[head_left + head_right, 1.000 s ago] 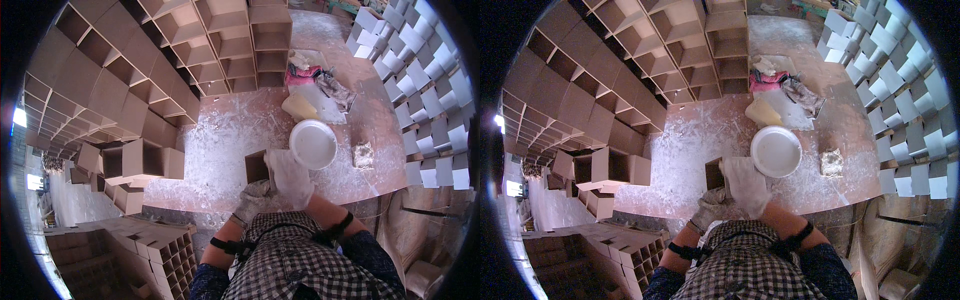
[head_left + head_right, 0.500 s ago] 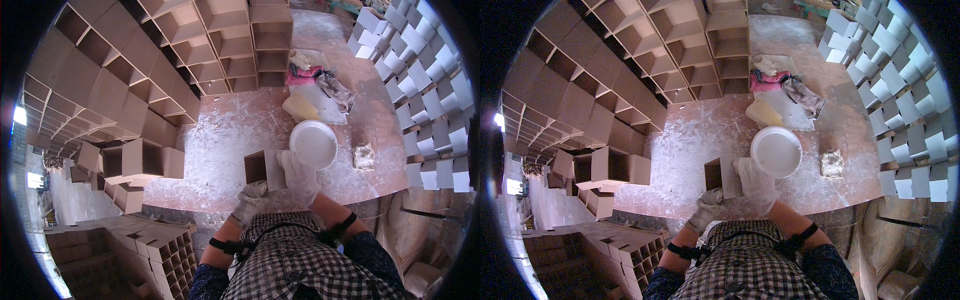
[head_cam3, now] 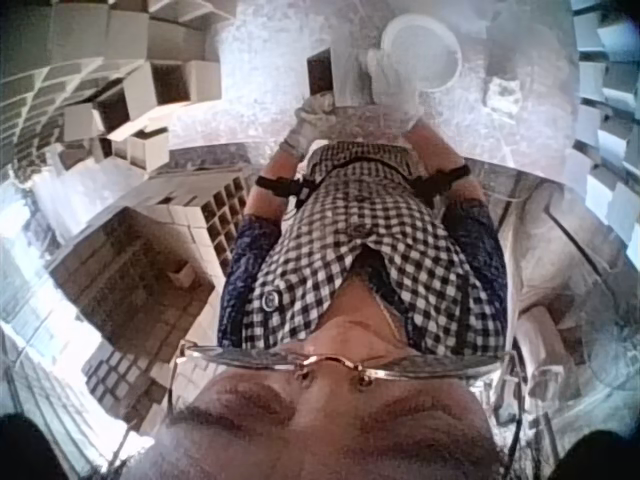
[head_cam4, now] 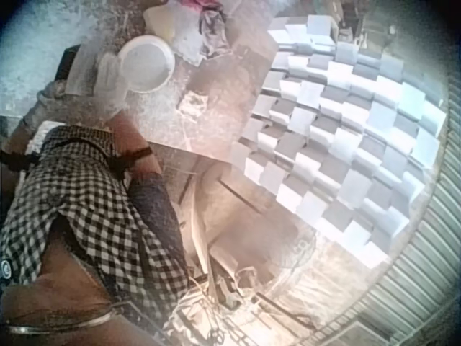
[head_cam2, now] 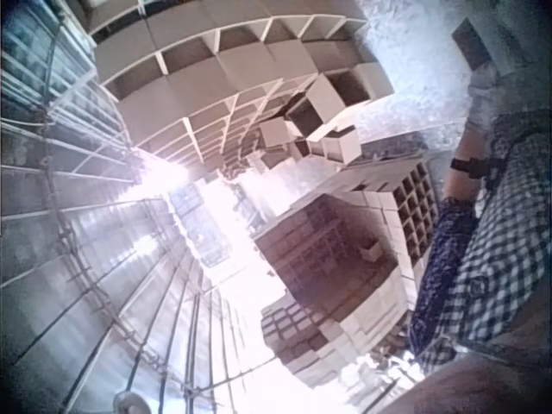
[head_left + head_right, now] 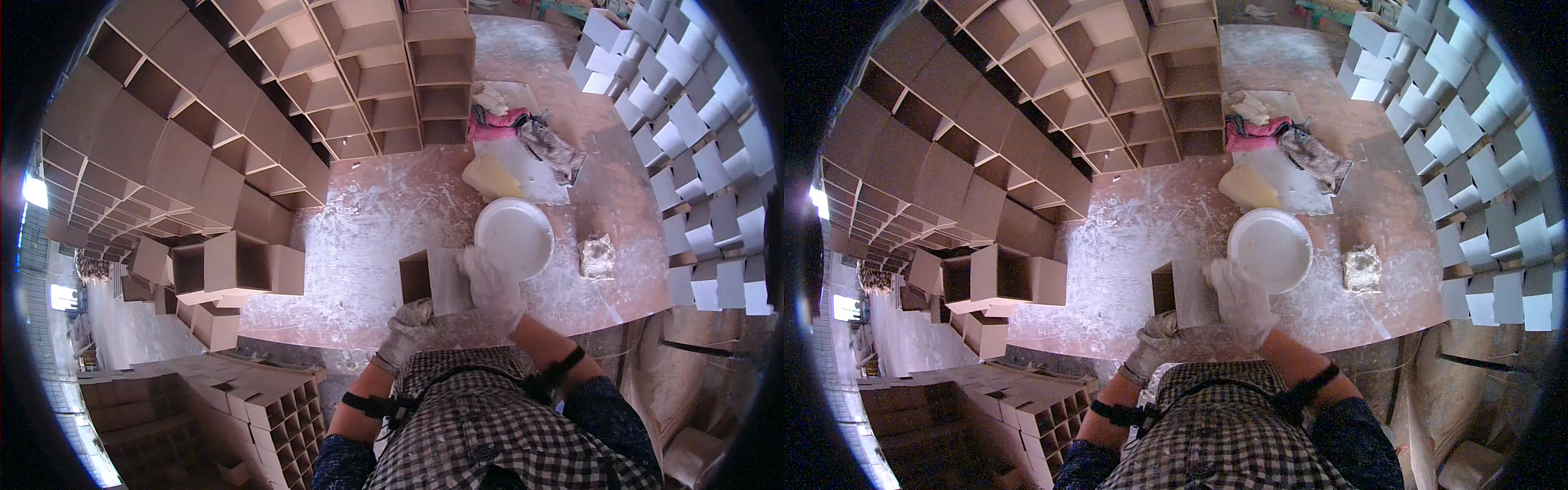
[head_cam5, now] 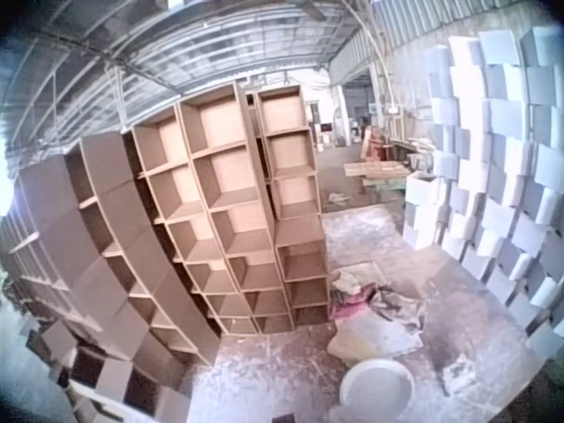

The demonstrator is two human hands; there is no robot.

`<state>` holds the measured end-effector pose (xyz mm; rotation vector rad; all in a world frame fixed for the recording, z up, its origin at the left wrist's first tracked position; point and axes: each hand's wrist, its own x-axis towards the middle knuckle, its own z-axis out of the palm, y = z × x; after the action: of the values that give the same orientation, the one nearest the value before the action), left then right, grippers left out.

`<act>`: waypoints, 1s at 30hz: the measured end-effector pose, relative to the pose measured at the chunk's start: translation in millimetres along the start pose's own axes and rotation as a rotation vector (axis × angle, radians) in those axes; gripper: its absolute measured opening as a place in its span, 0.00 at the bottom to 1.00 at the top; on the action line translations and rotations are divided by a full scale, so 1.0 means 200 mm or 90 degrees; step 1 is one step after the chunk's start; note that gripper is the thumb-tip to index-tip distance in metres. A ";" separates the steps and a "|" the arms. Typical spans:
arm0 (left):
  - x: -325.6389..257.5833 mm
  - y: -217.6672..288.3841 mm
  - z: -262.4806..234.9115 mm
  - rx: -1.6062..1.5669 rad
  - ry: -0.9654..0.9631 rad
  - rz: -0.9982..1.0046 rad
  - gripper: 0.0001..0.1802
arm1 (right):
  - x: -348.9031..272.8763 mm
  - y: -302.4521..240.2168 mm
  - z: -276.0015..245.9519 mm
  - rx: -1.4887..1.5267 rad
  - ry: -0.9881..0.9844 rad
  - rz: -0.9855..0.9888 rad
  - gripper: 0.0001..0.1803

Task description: Applying adhesive and white paper sheets to the exterior of small wooden boxes in a factory setting.

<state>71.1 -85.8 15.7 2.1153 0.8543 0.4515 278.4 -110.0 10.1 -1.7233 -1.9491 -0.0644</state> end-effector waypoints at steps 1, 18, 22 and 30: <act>-0.01 -0.02 0.00 0.037 -0.016 -0.017 0.12 | -0.08 -0.06 -0.07 0.001 -0.016 -0.028 0.15; 0.10 -0.41 0.41 -0.522 0.151 0.128 0.12 | 0.14 -0.20 -0.18 0.022 0.087 -0.206 0.17; 0.06 -0.59 0.54 -0.445 0.215 0.153 0.14 | 0.03 -0.16 -0.08 0.015 0.116 -0.263 0.19; -0.04 -0.35 0.36 -0.076 0.254 0.010 0.19 | 0.08 -0.10 -0.09 0.004 0.126 -0.313 0.23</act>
<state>76.3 -97.7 -83.6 1.9516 1.0051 0.9310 264.7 -106.1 38.3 -1.1480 -2.1659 -0.3885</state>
